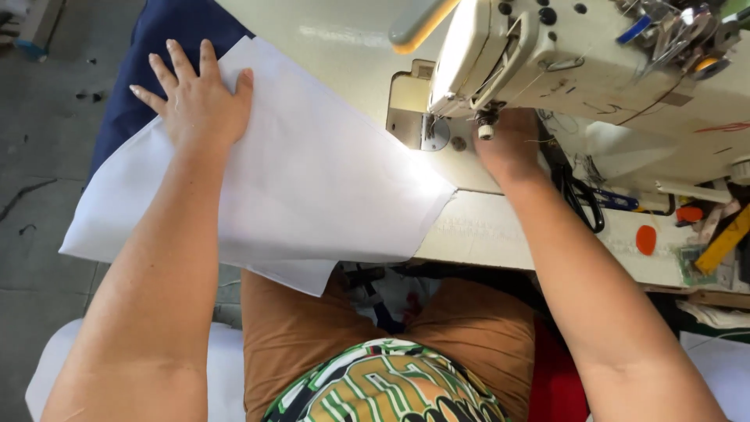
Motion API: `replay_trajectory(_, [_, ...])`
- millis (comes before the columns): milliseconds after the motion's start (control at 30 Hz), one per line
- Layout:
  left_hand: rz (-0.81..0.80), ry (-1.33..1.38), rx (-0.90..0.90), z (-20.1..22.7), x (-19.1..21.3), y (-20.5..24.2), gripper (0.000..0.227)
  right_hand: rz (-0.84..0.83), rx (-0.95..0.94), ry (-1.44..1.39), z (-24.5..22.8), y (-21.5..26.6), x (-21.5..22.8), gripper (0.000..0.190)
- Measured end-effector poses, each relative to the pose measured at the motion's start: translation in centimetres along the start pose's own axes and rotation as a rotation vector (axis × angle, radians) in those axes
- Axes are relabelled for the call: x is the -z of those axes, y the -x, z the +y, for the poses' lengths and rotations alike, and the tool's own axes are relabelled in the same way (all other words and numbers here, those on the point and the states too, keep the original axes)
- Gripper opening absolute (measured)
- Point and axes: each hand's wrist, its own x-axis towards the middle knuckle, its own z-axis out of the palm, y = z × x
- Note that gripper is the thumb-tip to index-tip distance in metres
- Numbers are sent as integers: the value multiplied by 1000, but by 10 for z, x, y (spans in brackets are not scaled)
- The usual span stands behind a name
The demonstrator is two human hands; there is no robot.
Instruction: Sewing fabric panels together to create a bag using an industrial sewing machine and trimming with scissors.
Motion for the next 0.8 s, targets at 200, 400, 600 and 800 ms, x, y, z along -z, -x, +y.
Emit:
replay_trajectory(200, [42, 7, 81, -2, -12, -17, 80, -107, -33, 86, 9, 17, 23, 46])
replay_trajectory(400, [44, 25, 132, 5, -2, -11, 80, -126, 125, 297, 7, -6, -2, 43])
replay_trajectory(600, [-29, 25, 275, -4, -12, 25, 85, 71, 283, -204, -12, 83, 2, 19])
replay_trajectory(800, [-53, -71, -322, -38, -28, 39, 61, 359, 623, -57, 32, 62, -49, 23])
